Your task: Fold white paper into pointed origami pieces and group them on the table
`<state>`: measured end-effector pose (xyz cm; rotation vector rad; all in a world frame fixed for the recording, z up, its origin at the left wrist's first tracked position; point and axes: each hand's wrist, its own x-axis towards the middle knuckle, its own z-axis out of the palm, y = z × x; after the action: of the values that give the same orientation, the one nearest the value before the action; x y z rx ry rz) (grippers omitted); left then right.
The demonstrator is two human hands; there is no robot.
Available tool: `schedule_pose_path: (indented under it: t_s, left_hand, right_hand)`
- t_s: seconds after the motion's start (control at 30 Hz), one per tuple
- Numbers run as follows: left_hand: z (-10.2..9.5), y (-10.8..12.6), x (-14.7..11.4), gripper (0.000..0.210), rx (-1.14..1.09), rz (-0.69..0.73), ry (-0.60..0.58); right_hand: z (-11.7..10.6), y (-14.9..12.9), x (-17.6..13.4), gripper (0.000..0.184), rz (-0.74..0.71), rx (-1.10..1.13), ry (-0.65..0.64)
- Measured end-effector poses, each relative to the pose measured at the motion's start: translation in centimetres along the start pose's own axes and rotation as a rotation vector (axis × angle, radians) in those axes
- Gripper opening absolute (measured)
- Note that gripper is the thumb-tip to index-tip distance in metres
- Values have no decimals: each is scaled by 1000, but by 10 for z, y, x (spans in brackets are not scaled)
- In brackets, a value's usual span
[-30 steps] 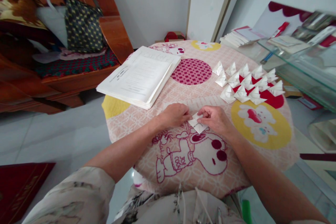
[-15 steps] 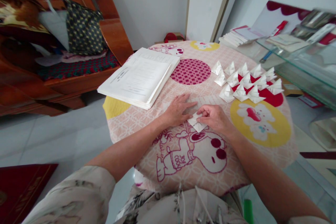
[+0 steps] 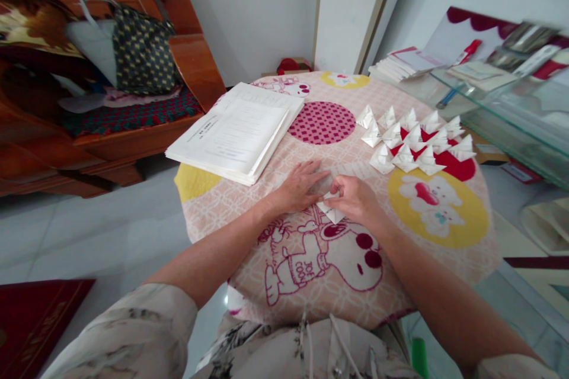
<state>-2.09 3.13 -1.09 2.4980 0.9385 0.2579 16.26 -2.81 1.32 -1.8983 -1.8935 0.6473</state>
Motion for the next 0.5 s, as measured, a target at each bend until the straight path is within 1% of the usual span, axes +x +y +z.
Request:
schedule_pose_path:
  t_s: [0.13, 0.33, 0.5]
  left_hand:
    - [1, 0, 0, 65, 15, 1, 1]
    - [1, 2, -1, 67, 24, -24, -10]
    - [2, 1, -2, 65, 8, -9, 19]
  right_hand:
    - [-2, 0, 1, 12, 24, 17, -39]
    - [-5, 11, 5, 8, 39, 149, -101]
    - [-7, 19, 4, 6, 53, 258, -153]
